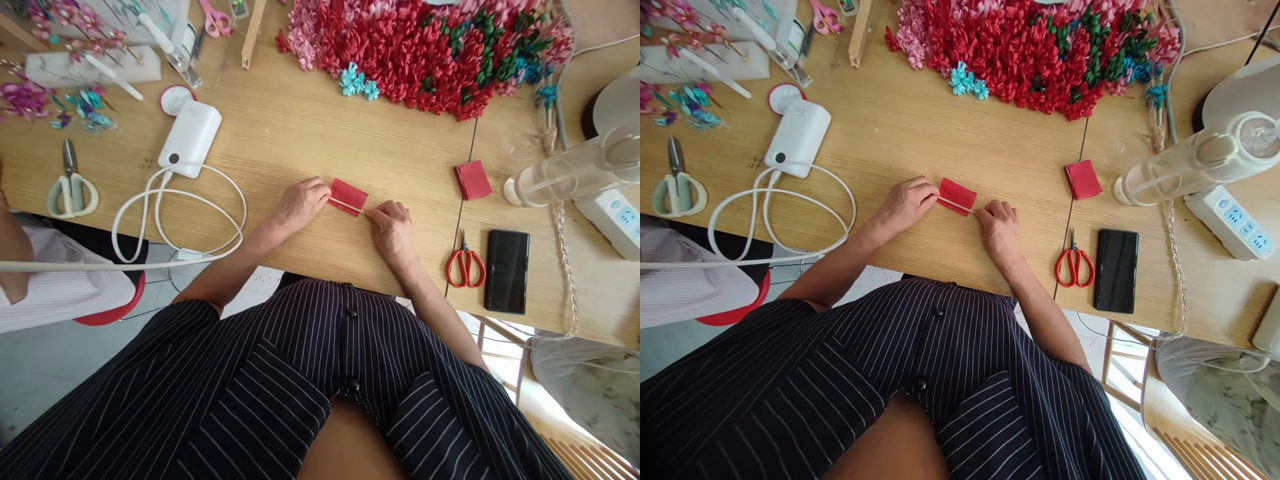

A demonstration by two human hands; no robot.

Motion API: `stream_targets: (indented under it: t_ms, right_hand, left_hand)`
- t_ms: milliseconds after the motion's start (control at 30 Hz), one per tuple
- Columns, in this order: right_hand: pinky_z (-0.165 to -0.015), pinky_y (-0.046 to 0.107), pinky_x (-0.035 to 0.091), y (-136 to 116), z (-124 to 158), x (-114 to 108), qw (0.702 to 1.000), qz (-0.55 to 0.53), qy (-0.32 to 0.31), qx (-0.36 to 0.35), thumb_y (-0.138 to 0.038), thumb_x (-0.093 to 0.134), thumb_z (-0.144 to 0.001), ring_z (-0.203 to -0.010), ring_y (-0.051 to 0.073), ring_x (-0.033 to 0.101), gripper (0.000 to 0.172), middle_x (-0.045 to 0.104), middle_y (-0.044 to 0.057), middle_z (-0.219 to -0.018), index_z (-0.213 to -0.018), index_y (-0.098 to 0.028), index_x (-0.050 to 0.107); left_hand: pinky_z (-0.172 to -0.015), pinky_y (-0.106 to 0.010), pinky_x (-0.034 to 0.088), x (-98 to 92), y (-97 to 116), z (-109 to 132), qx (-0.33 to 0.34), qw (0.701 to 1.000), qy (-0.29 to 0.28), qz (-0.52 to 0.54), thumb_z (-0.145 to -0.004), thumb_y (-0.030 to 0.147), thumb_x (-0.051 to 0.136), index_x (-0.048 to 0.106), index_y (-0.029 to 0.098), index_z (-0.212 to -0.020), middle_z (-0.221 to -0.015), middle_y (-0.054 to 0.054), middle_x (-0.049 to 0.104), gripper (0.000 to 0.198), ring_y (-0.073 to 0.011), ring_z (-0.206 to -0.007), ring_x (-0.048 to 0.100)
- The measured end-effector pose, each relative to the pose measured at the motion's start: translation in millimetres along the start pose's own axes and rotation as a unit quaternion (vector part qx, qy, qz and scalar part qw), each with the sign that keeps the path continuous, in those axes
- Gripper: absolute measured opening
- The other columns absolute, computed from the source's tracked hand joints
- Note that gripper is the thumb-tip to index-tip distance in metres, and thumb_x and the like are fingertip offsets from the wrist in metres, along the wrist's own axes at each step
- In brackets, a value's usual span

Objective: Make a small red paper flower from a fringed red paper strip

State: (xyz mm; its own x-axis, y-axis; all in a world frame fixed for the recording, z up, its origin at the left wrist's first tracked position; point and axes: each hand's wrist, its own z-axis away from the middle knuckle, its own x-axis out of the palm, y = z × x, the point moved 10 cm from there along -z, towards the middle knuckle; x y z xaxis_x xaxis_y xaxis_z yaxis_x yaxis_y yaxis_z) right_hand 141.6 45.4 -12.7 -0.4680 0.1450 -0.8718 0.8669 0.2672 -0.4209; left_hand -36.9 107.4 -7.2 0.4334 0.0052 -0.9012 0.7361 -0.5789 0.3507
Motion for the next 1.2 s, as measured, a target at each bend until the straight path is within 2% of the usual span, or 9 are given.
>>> stream_targets:
  t_ms: [367, 467, 567, 700, 867, 1200]
  right_hand:
    - [-0.082, 0.039, 0.042, 0, 1, -4, 1.0, 0.012, 0.01, 0.008, -0.017, 0.051, -0.103, -0.092, 0.025, 0.057, 0.028, 0.071, 0.009, -0.096, -0.097, -0.024, 0.077]
    - [-0.085, 0.04, 0.044, -2, -6, -10, 1.0, -0.015, 0.015, 0.001, -0.022, 0.051, -0.105, -0.095, 0.026, 0.058, 0.026, 0.071, 0.01, -0.1, -0.105, -0.022, 0.077]
    - [-0.088, 0.041, 0.046, -14, -22, -13, 0.999, -0.033, 0.009, -0.029, -0.023, 0.046, -0.107, -0.097, 0.026, 0.057, 0.031, 0.071, 0.012, -0.105, -0.111, -0.022, 0.077]
    - [-0.088, 0.04, 0.045, -37, -49, 6, 0.997, -0.011, -0.054, -0.058, -0.019, 0.039, -0.108, -0.1, 0.026, 0.055, 0.038, 0.07, 0.012, -0.109, -0.109, -0.023, 0.076]
    - [-0.087, 0.041, 0.041, -48, -67, 30, 0.993, 0.035, -0.105, -0.049, -0.02, 0.042, -0.108, -0.109, 0.028, 0.054, 0.035, 0.069, 0.014, -0.118, -0.122, -0.022, 0.074]
    - [-0.084, 0.041, 0.037, -46, -68, 34, 0.99, 0.065, -0.118, -0.038, -0.021, 0.041, -0.109, -0.109, 0.029, 0.055, 0.036, 0.069, 0.016, -0.121, -0.123, -0.022, 0.074]
  left_hand:
    - [-0.074, -0.029, 0.049, -2.8, 3, 4, 0.018, 1.0, 0.007, -0.003, -0.104, 0.02, 0.056, 0.075, 0.018, -0.09, -0.094, -0.006, 0.073, 0.023, -0.0182, -0.085, 0.066]
    - [-0.076, -0.029, 0.051, -2.2, 4, 4, 0.015, 1.0, 0.003, 0.002, -0.105, 0.02, 0.055, 0.075, 0.017, -0.091, -0.096, -0.006, 0.074, 0.025, -0.0184, -0.087, 0.068]
    - [-0.078, -0.031, 0.052, 0.1, 4, 4, 0.011, 1.0, -0.002, -0.002, -0.106, 0.022, 0.052, 0.076, 0.016, -0.095, -0.098, -0.007, 0.074, 0.027, -0.0193, -0.089, 0.068]
    - [-0.078, -0.032, 0.051, 3.2, 1, 5, 0.007, 1.0, 0.0, -0.017, -0.108, 0.026, 0.049, 0.075, 0.016, -0.096, -0.096, -0.008, 0.073, 0.031, -0.02, -0.088, 0.068]
    - [-0.075, -0.03, 0.049, 2.8, 1, 5, 0.024, 1.0, 0.011, -0.01, -0.11, 0.028, 0.046, 0.072, 0.018, -0.088, -0.092, -0.006, 0.071, 0.035, -0.018, -0.084, 0.064]
    - [-0.075, -0.032, 0.048, 1.6, 3, 5, 0.045, 0.999, 0.007, -0.007, -0.11, 0.026, 0.043, 0.071, 0.018, -0.088, -0.092, -0.007, 0.071, 0.037, -0.0183, -0.083, 0.063]
